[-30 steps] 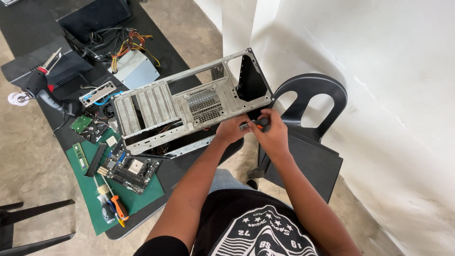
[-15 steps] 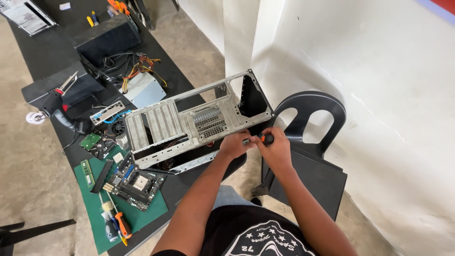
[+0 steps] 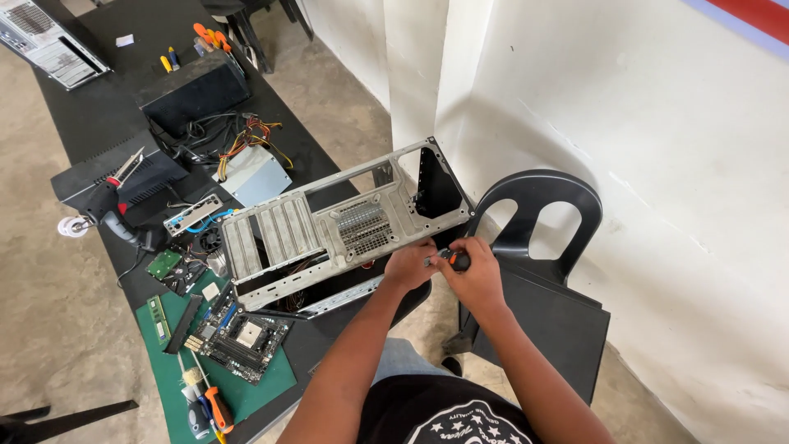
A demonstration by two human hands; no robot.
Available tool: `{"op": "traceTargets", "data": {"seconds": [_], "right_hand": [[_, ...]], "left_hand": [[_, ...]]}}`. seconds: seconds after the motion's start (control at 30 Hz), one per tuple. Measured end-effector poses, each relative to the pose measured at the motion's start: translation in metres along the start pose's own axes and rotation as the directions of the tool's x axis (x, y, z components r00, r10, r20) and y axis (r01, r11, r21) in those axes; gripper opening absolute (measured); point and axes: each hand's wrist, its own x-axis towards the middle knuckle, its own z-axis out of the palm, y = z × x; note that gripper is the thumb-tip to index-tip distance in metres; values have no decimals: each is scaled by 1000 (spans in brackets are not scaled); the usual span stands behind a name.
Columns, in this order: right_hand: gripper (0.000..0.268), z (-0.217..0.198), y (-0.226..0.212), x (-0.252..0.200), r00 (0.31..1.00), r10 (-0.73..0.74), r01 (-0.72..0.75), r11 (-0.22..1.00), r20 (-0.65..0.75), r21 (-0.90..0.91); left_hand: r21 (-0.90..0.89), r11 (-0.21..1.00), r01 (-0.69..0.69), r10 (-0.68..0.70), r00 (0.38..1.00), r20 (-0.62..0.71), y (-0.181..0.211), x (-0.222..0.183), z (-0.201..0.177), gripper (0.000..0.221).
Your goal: The person is unscrewing the internal frame of a computer case and repositioning it on a repair bench.
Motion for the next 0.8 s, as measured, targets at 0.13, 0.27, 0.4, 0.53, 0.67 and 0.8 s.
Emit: {"op": "traceTargets", "data": {"seconds": [0.13, 0.27, 0.4, 0.53, 0.67, 0.8], "right_hand": [[55, -22, -26, 2, 979, 185, -192, 978, 82, 85], [54, -26, -26, 6, 983, 150, -172, 955, 106, 240], [44, -30, -37, 7, 988, -39, -10, 947, 148, 321], [49, -19, -27, 6, 990, 47, -76, 972, 133, 222], [50, -17, -14, 11, 982, 137, -147, 987, 130, 66], [57, -29, -24, 14, 971, 211, -223, 967, 110, 120]], "left_hand": [[-67, 998, -1, 1, 1000, 2, 18, -4, -23, 19], [-138, 988, 63, -58, 997, 40, 9, -2, -15, 17], [-223, 965, 139, -127, 989, 71, 1, 2, -4, 19], [-78, 996, 35, -37, 999, -34, -5, 1, 5, 19], [62, 998, 20, -18, 999, -31, -3, -6, 1, 19], [-27, 999, 19, -20, 1000, -18, 20, -5, -21, 21]]}}
